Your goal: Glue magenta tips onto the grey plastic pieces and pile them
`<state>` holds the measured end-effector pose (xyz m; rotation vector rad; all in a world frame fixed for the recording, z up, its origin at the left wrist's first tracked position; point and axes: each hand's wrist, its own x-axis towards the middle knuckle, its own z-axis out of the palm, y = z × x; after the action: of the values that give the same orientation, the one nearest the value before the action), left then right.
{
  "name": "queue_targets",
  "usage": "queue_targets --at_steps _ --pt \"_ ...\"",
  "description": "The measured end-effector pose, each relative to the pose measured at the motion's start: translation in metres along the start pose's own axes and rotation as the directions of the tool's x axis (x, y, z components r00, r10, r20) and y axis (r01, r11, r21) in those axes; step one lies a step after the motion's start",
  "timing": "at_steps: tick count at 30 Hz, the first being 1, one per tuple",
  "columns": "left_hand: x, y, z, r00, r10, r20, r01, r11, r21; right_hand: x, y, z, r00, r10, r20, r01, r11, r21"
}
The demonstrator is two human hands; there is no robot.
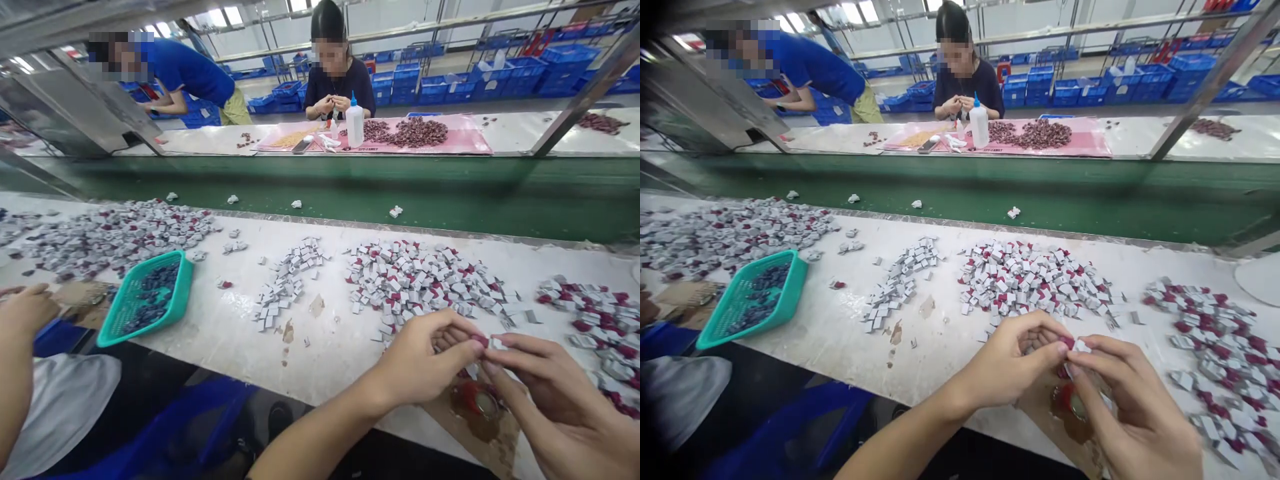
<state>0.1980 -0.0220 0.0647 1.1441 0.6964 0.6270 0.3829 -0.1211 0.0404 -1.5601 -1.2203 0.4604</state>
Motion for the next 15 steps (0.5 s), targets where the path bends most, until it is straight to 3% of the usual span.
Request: queue_targets --at_steps 3,6,9,10,11,12,13,15 --pt "-0.023 -0.004 0.005 0.995 0.022 -0.095 -0.024 0.999 -0.022 -0.010 -0.011 0.000 0.988 0.136 0.068 -0.142 0.984 0.104" --pt "-0.042 -0.002 0.007 0.990 0.075 -0.124 -0.058 0.989 0.134 -0.016 -0.014 -0.002 0.954 0.263 0.143 -0.285 0.943 0.170" --pt "-0.058 -0.003 -0.001 0.993 0.099 -0.061 -0.074 0.943 0.326 -0.025 -0.006 -0.008 0.934 0.256 0.251 -0.296 0.945 0.138" --pt "-0.062 -0.004 -0.009 0.990 0.101 -0.098 -0.053 0.914 0.403 -0.030 0.000 -0.012 0.933 0.251 0.260 -0.288 0.950 0.118" --pt "-0.065 -0.004 -0.019 0.972 0.115 -0.204 0.005 0.860 0.510 -0.035 0.007 -0.017 0.935 0.258 0.243 -0.288 0.953 0.097" --pt "-0.068 -0.004 -0.033 0.920 0.158 -0.358 0.108 0.777 0.620 -0.041 0.017 -0.023 0.942 0.271 0.196 -0.291 0.953 0.080" --pt "-0.069 -0.005 -0.049 0.825 0.230 -0.516 0.246 0.676 0.695 -0.048 0.027 -0.029 0.951 0.282 0.129 -0.292 0.954 0.067" --pt "-0.071 -0.005 -0.085 0.588 0.397 -0.705 0.507 0.499 0.703 -0.060 0.048 -0.041 0.963 0.269 -0.011 -0.268 0.962 0.047"
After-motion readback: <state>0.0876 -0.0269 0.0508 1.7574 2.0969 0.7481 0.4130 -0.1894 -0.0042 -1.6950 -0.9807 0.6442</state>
